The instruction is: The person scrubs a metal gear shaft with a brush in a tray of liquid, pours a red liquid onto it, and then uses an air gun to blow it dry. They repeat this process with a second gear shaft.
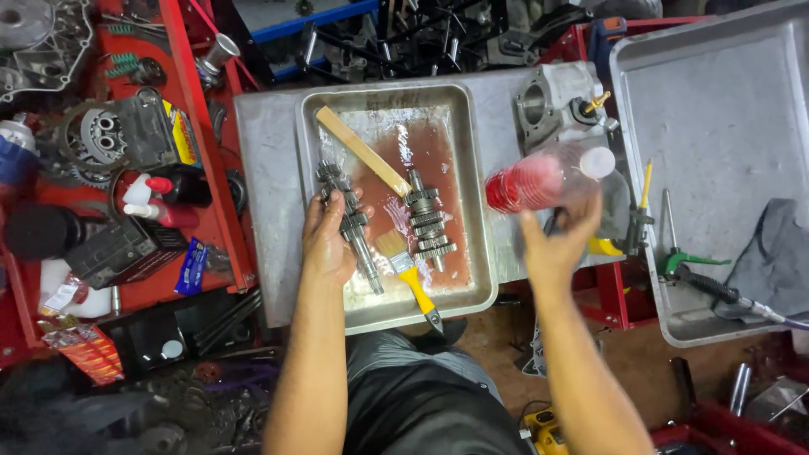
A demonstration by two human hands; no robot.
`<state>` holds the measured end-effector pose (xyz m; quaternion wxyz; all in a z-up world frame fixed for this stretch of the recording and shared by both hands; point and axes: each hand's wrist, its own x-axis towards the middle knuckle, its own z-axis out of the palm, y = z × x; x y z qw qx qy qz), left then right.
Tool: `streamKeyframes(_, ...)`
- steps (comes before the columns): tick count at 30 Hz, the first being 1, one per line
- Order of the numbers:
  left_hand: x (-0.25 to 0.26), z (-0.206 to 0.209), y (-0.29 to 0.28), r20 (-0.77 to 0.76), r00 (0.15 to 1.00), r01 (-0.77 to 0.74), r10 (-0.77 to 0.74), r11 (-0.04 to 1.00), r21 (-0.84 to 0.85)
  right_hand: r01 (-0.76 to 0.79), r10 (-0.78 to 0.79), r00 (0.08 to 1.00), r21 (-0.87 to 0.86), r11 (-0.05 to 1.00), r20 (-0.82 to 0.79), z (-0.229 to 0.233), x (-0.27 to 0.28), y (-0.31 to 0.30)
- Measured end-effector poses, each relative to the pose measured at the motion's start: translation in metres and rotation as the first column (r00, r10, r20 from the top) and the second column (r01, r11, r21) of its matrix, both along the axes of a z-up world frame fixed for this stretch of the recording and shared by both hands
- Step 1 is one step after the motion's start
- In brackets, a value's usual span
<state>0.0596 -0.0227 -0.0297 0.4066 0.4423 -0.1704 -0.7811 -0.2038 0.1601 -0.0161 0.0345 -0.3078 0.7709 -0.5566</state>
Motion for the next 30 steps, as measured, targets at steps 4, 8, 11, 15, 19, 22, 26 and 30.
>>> streamKeyframes(4,0.002,-0.011,-0.002,0.028,1.0,-0.008,0.009,1.0,-0.006,0.055,-0.041,0.976,0.06,0.997,-0.212,-0.017,0.064,-0.004)
streamKeyframes(8,-0.001,-0.022,0.0,0.072,0.997,0.019,-0.018,1.0,-0.006,-0.249,0.469,0.873,0.704,0.665,-0.134,-0.001,0.099,-0.049)
streamKeyframes(11,-0.001,-0.03,0.0,0.108,0.994,0.022,-0.02,1.0,-0.011,-0.215,0.545,0.833,0.856,0.469,-0.089,-0.011,0.099,-0.068)
streamKeyframes(15,0.001,-0.046,0.005,0.141,0.99,0.006,-0.003,1.0,-0.021,-0.201,0.497,0.866,0.88,0.431,-0.046,-0.004,0.092,-0.086)
streamKeyframes(19,-0.002,-0.053,0.008,0.142,0.99,0.014,-0.015,1.0,0.008,-0.18,0.419,0.908,0.896,0.405,-0.007,0.009,0.075,-0.108)
streamKeyframes(22,-0.005,-0.062,0.013,0.173,0.984,0.05,-0.042,0.998,-0.044,-0.134,0.458,0.887,0.915,0.382,-0.062,-0.016,0.056,-0.12)
streamKeyframes(26,-0.003,-0.079,0.014,0.186,0.981,0.083,-0.057,0.987,-0.136,-0.121,0.4,0.914,0.894,0.432,-0.07,-0.012,0.044,-0.148)
streamKeyframes(30,-0.005,-0.082,0.017,0.247,0.965,0.138,-0.086,0.97,-0.2,0.009,0.438,0.862,0.871,0.492,-0.256,-0.011,0.046,-0.162)
